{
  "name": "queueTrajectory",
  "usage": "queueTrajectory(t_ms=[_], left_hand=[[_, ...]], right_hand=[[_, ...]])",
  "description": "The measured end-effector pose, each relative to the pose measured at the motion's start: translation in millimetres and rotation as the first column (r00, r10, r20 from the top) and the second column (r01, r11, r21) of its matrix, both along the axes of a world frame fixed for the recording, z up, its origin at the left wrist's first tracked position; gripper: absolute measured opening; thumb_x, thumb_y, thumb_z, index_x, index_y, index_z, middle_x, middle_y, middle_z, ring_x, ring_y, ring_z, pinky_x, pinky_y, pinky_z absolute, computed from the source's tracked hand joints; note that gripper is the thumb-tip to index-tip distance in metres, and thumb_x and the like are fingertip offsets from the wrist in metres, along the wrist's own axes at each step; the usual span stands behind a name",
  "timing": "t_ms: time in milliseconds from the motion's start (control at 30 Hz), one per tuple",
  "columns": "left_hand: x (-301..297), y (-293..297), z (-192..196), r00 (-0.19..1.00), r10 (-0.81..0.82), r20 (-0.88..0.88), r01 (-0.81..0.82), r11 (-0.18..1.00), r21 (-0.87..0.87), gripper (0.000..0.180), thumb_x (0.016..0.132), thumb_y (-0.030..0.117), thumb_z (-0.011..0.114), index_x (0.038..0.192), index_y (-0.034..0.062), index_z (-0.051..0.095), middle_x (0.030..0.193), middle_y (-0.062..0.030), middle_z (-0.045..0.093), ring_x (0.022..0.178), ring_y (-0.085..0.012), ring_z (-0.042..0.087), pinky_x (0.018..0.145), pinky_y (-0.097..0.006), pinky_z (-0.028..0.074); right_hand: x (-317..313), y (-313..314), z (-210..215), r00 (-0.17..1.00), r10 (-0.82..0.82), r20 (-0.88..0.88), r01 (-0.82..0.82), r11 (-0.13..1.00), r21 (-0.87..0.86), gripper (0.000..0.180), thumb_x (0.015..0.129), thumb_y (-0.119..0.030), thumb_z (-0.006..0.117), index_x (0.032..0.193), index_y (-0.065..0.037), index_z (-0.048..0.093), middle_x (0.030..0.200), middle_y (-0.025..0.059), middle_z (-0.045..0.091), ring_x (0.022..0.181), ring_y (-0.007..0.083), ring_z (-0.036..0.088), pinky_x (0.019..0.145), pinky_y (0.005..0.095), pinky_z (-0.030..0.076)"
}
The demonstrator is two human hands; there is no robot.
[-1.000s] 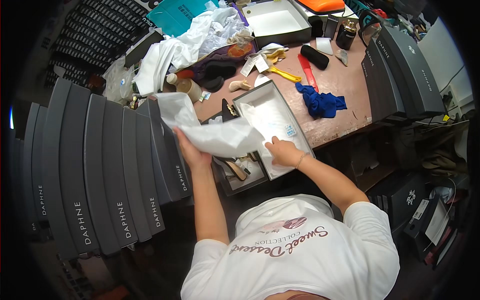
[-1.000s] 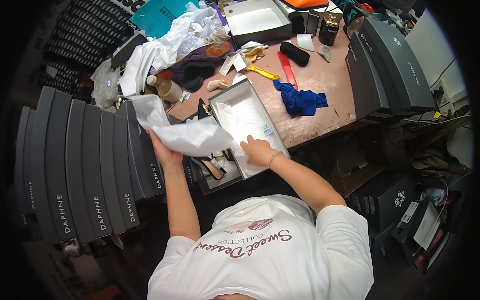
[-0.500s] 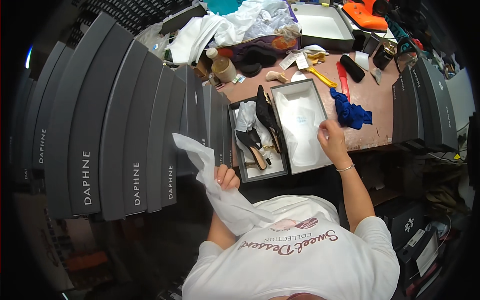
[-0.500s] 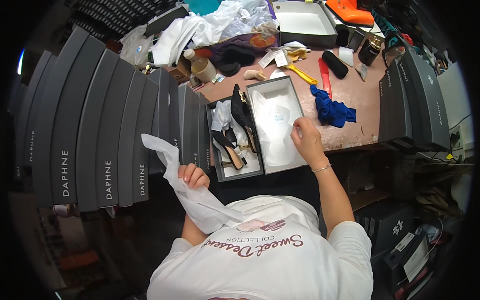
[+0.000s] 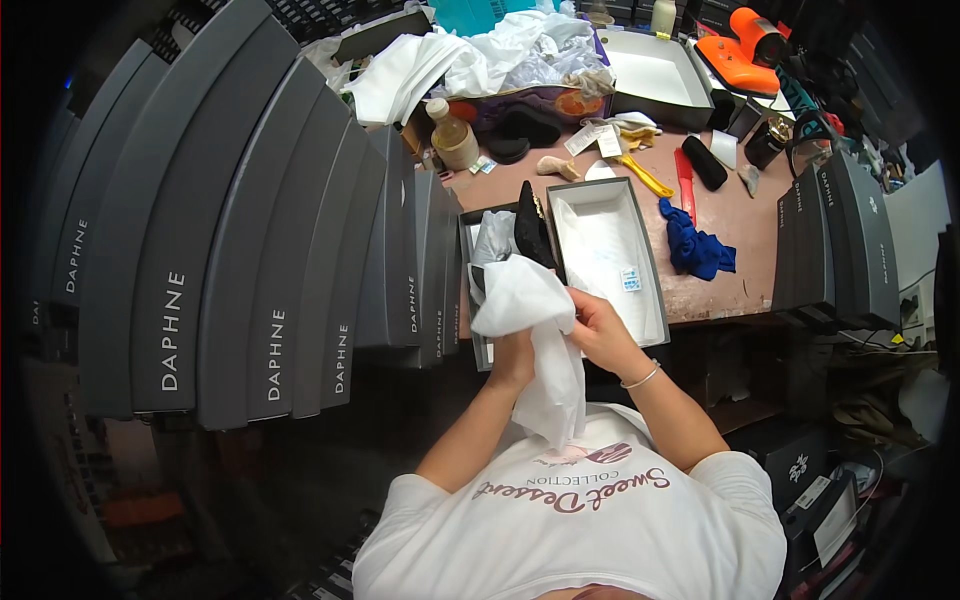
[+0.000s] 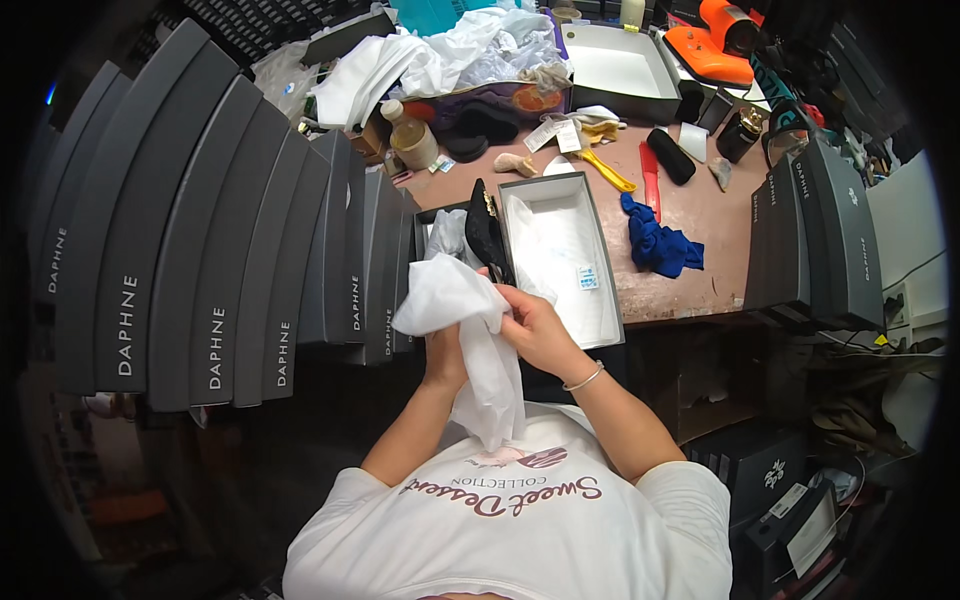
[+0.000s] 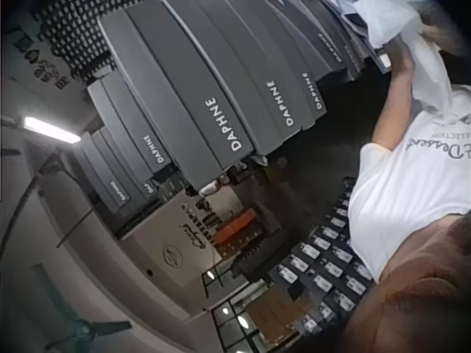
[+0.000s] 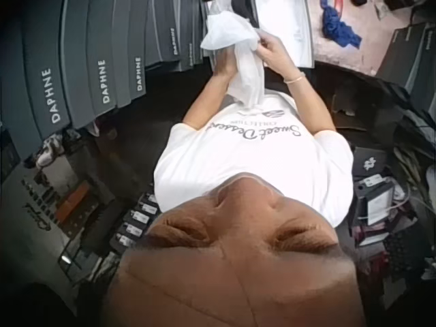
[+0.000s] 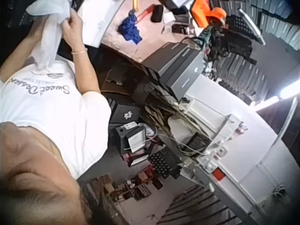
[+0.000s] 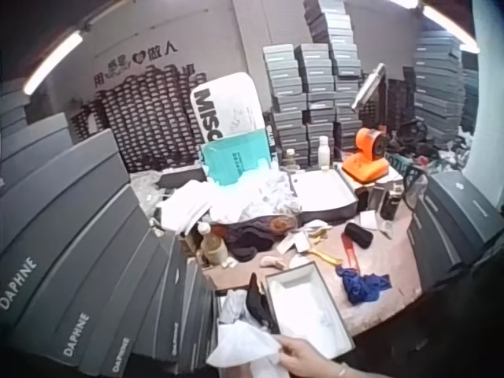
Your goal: Packing a pair of high-heeled shoes into a shoebox with protective paper and foam inserts.
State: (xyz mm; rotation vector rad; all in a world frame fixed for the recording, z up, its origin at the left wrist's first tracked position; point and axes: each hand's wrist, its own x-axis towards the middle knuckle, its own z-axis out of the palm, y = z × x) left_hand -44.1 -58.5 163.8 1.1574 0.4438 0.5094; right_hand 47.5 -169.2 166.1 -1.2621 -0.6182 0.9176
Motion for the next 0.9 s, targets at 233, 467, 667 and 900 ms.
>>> queueTrajectory(t_ms=[233, 467, 667, 900], left_hand=[[-11.8, 39.4, -61.5, 0.925, 0.303, -0.231, -0.115, 0.8, 0.589, 0.062, 0.092, 0.032, 0.06, 0.137, -0.0035, 0.037, 0.133, -0.0203, 0.041, 0.121, -0.0284, 0.044, 0.097, -0.034, 0.039], [4.1, 50.2, -95.9, 0.841, 0.363, -0.401, -0.029, 0.77, 0.637, 0.079, 0.082, -0.001, 0.057, 0.147, 0.0009, 0.012, 0.139, -0.0276, 0.035, 0.126, -0.0359, 0.041, 0.104, -0.037, 0.034], [-38.2, 44.3, -72.8, 0.955, 0.285, -0.083, -0.271, 0.951, 0.149, 0.075, 0.08, -0.014, 0.041, 0.148, 0.0053, 0.016, 0.139, -0.0228, 0.036, 0.108, -0.0193, 0.052, 0.086, -0.025, 0.045], [-90.5, 7.5, -0.7, 0.926, 0.365, 0.096, -0.376, 0.916, 0.143, 0.074, 0.08, -0.008, 0.038, 0.148, 0.0082, 0.013, 0.133, -0.0193, 0.042, 0.115, -0.0229, 0.049, 0.095, -0.031, 0.043]], right_hand=[[108.1, -39.3, -28.7, 0.252, 0.004, 0.968, 0.546, 0.825, -0.146, 0.027, 0.079, 0.004, 0.053, 0.105, 0.0, 0.06, 0.098, 0.0187, 0.062, 0.075, 0.0286, 0.061, 0.062, 0.0364, 0.049], [79.6, 12.5, 13.6, 0.112, -0.033, 0.993, 0.427, 0.904, -0.018, 0.048, 0.078, 0.001, 0.055, 0.125, 0.001, 0.049, 0.122, 0.0239, 0.051, 0.111, 0.0391, 0.05, 0.095, 0.0431, 0.042], [39.4, 13.9, -12.1, 0.434, 0.282, 0.855, 0.096, 0.93, -0.355, 0.018, 0.078, -0.003, 0.056, 0.096, 0.0, 0.059, 0.085, 0.0161, 0.06, 0.084, 0.0337, 0.061, 0.073, 0.0412, 0.05], [-16.6, 89.8, -80.3, 0.166, 0.217, 0.962, 0.2, 0.948, -0.248, 0.025, 0.082, -0.014, 0.059, 0.101, 0.002, 0.059, 0.11, 0.0209, 0.054, 0.105, 0.0366, 0.054, 0.084, 0.044, 0.047]])
